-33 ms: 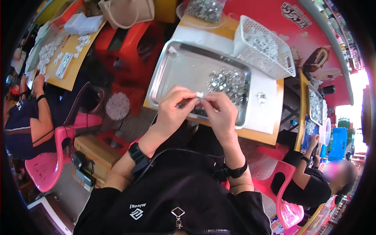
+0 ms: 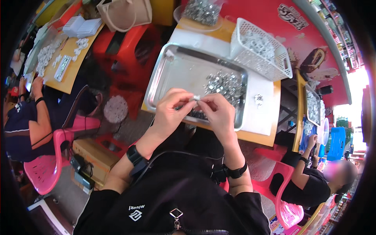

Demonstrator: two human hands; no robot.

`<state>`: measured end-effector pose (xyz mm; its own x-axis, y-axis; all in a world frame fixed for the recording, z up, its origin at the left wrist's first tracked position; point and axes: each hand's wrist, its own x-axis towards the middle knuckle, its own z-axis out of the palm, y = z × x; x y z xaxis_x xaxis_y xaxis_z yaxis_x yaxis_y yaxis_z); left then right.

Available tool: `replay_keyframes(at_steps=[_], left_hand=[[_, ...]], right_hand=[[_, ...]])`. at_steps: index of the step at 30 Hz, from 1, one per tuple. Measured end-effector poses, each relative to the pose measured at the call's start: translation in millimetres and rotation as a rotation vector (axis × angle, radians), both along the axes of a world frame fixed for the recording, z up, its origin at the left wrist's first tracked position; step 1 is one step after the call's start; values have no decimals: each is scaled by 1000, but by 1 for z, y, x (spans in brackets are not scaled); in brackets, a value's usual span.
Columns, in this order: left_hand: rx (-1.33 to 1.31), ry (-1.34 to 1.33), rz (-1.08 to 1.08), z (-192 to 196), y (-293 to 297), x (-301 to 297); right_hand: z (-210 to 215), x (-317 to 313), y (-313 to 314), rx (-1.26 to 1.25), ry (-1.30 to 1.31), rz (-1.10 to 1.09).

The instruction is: Assembling small metal eyelet components by hand at a workstation.

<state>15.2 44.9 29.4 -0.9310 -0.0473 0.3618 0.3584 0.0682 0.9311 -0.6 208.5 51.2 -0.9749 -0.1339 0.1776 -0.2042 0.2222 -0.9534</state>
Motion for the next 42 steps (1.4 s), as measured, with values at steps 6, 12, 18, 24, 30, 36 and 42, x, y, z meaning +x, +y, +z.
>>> replay_keyframes(at_steps=[6, 12, 18, 24, 30, 36, 42], left_hand=[[86, -154, 42, -3, -21, -6], [125, -209, 139, -12, -29, -11], [467, -315, 138, -28, -31, -18], [424, -287, 126, -30, -30, -13], [563, -357, 68, -29, -33, -11], [860, -593, -73, -2, -52, -17], [1083, -766, -446, 2, -40, -24]], right_hand=[[46, -88, 76, -12, -84, -90], [40, -169, 112, 22, 167, -301], [32, -147, 7, 438, 6, 2], [-38, -169, -88, 569, 419, 142], [-48, -171, -100, 504, 301, 100], [6, -105, -64, 236, 28, 125], [9, -61, -21, 485, 729, 272]])
